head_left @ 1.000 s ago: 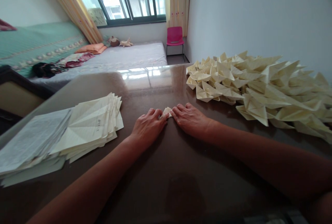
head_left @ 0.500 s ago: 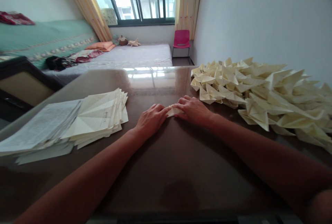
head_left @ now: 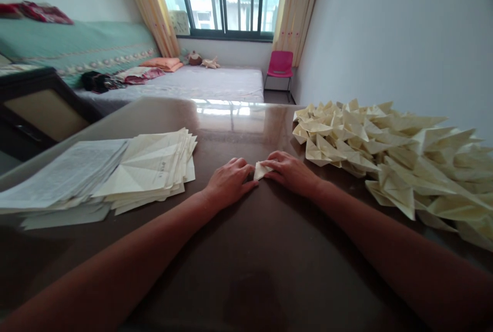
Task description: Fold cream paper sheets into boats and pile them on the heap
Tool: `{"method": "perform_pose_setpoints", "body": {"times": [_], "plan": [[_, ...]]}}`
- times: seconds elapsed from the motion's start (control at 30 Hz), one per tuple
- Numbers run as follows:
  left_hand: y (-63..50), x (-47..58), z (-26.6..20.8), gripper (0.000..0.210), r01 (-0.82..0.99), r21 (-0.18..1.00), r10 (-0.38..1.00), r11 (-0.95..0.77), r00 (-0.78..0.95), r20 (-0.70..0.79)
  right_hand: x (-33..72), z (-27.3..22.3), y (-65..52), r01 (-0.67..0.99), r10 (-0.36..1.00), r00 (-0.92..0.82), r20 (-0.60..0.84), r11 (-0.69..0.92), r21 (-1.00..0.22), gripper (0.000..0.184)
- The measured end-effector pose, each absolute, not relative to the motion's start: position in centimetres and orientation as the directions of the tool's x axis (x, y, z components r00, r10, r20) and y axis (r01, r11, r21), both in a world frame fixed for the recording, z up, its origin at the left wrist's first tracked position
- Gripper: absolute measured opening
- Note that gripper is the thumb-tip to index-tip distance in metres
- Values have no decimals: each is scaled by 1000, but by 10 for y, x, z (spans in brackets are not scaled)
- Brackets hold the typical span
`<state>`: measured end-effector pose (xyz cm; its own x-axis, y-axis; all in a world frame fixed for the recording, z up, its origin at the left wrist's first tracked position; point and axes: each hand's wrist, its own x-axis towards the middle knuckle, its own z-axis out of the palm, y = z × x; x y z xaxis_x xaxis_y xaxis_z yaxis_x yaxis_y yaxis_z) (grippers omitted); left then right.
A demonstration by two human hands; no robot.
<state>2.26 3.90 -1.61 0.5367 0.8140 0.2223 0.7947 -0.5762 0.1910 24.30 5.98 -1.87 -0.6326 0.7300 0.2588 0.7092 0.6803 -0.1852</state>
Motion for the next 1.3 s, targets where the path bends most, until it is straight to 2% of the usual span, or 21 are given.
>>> {"method": "perform_pose_setpoints", "body": {"times": [0.07, 0.17, 0.27, 0.37, 0.57, 0.7, 0.83, 1.07, 1.3], "plan": [[38, 24, -16, 30, 787, 245, 823, -566, 520, 229, 243, -20, 62, 709, 737, -626, 254, 674, -208, 35], [38, 27, -16, 28, 752, 405, 854, -520, 471, 223, 242, -18, 61, 721, 748, -614, 251, 661, -206, 37], [39, 29, -17, 28, 625, 605, 864, -493, 435, 254, 242, -14, 57, 693, 721, -650, 240, 692, -203, 36], [39, 31, -17, 27, 478, 719, 851, -504, 415, 321, 243, -12, 57, 656, 712, -653, 257, 702, -279, 36], [36, 33, -11, 26, 363, 767, 836, -529, 382, 395, 247, -9, 60, 540, 729, -629, 271, 660, -522, 40], [38, 33, -13, 26, 290, 818, 847, -497, 365, 385, 244, -8, 56, 487, 743, -628, 233, 608, -627, 42], [40, 34, -18, 28, 254, 846, 859, -468, 355, 369, 238, -9, 51, 491, 756, -610, 237, 595, -637, 40], [35, 44, -18, 36, 312, 806, 853, -502, 334, 402, 241, -8, 54, 459, 732, -651, 201, 591, -664, 34], [30, 54, -21, 34, 350, 784, 854, -512, 305, 422, 234, -11, 48, 518, 751, -620, 225, 608, -602, 27]]}}
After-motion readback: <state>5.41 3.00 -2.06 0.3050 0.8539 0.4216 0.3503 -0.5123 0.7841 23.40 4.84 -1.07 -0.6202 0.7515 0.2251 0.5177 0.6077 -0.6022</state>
